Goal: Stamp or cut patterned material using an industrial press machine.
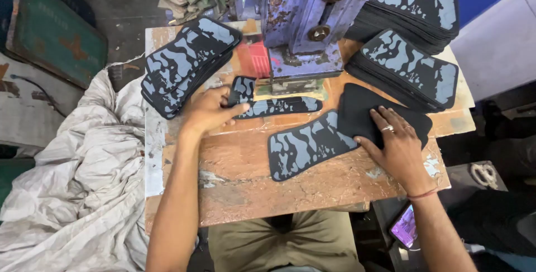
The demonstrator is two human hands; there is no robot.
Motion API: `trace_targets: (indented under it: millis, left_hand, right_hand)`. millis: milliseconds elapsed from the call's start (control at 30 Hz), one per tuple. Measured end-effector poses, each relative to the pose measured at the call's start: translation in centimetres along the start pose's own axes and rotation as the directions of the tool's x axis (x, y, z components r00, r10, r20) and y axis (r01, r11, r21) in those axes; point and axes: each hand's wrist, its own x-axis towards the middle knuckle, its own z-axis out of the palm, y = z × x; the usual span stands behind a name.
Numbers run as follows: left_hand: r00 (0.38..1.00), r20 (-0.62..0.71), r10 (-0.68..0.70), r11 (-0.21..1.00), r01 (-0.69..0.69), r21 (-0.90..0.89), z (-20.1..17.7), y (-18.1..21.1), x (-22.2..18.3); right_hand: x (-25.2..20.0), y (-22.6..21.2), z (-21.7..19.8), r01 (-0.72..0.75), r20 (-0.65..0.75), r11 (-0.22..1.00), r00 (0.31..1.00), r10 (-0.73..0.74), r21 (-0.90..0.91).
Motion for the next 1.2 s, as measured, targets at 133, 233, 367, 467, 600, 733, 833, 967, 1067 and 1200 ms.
trace_targets:
  millis: [133,233,367,467,600,733,833,967,1067,1200]
  left_hand:
    - [0.996,-0.092,-0.018,0.998,0.024,0.063,0.7,1.2,-0.1]
    - [0.992,-0.125,0.012,0.997,-0.001,0.083,0.3,0.7,0.1]
    - [0.995,-0.098,0.006,0.998,-0.012,-0.062,-0.5,1.1,0.0]
    - [0.992,-0.123,0.009,1.0,-0.007,0.011,-0.4,0.8,0.1]
    - [0.957,-0.2,0.209,0.966,-0.17,0.194,-0.5,0.0,0.3]
    - [0.925,-0.247,0.289,0.957,-0.271,0.104,-1.6,-0.4,0.2]
    - [0.868,-0.363,0.339,0.94,-0.331,0.085,-2.6,-0.4,-0.3]
    - [0.724,-0.6,0.34,0.886,-0.46,-0.053,-3.9,1.1,-1.4]
    - [0.644,-0.728,0.233,0.83,-0.522,-0.197,-4.7,3.0,-2.2]
    - [0.461,-0.828,0.32,0.88,-0.469,0.08,-5.2,-0.7,-1.5]
  right_hand:
    - [-0.1,1.1,0.1,0.018,0.051,0.998,0.999,-0.015,-0.061]
    - [0.0,2.5,-1.0,0.036,0.13,0.999,0.991,-0.036,0.003]
    - [0.3,4.1,-2.5,0.103,0.193,0.981,0.972,-0.135,0.166]
    - [0.3,2.8,-2.3,0.101,0.184,0.99,0.976,-0.119,0.104]
    - [-0.8,3.2,-1.0,0.021,0.066,0.999,0.998,-0.019,-0.033]
    - [-2.6,6.7,-2.0,-0.179,-0.057,0.984,0.982,0.178,-0.014]
    - [-4.1,7.9,-4.5,-0.296,-0.216,0.951,0.926,0.309,0.093]
    - [-5.6,13.0,-2.0,-0.47,0.172,0.843,0.882,0.438,0.261]
    - [-3.4,7.1,-4.2,-0.335,-0.027,0.941,0.942,0.334,-0.042]
    - [-1.9,-3.4,-6.6,-0.175,-0.354,0.985,0.922,0.159,-0.012]
